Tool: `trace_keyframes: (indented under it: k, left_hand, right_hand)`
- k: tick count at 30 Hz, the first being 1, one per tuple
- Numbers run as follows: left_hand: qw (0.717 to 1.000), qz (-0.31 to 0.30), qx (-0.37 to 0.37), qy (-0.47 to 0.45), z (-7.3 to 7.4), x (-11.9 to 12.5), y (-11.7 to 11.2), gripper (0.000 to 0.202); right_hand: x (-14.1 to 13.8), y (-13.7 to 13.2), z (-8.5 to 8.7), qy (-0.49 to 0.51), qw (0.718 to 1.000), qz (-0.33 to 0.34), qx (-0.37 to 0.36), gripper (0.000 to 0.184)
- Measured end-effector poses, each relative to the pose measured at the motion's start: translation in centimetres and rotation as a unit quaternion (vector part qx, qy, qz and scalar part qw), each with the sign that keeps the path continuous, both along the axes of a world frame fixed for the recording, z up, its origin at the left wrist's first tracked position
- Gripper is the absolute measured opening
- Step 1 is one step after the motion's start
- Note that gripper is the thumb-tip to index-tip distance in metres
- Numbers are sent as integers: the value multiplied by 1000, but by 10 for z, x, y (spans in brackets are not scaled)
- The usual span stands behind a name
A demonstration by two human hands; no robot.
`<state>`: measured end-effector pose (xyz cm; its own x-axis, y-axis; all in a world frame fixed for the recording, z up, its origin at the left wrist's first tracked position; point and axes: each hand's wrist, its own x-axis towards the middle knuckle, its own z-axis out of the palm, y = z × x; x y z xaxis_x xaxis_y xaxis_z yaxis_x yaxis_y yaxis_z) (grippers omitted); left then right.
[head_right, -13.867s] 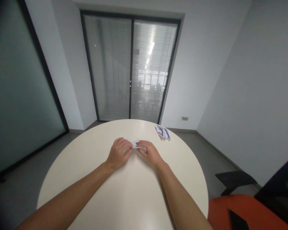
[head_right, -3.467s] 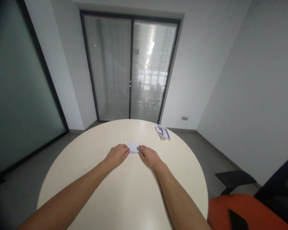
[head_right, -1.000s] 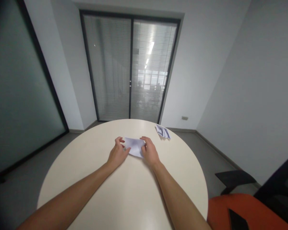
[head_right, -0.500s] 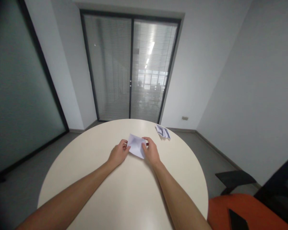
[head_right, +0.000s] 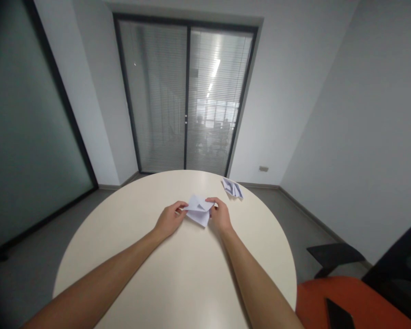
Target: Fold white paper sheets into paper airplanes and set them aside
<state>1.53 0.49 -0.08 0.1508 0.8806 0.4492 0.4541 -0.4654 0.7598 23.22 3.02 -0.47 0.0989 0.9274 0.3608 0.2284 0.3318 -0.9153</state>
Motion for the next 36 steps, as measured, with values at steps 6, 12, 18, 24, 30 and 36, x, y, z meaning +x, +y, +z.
trace_keyframes:
  k: [6, 12, 18, 24, 30, 36]
  left_hand:
    - [1000, 2, -4, -10, 2, 0, 0, 23]
    - [999, -10, -15, -38, 0, 1, 2, 26]
    - [995, -17, -48, -81, 0, 2, 4, 28]
    - [983, -41, -106, -148, -3, 2, 9, 27]
    - [978, -49, -113, -171, 3, 1, 6, 25]
    - [973, -60, -65, -213, -1, 2, 9, 30]
  right_hand:
    - [3, 3, -1, 73, 995, 18, -62, 33]
    - [3, -1, 8, 124, 985, 16, -122, 38]
    - [1, -6, 14, 158, 976, 34, -145, 38]
    - [3, -7, 8, 103, 985, 48, -127, 50]
    - [6, -2, 7, 88, 994, 50, -44, 58]
    - [4, -5, 14, 110, 990, 87, -18, 65]
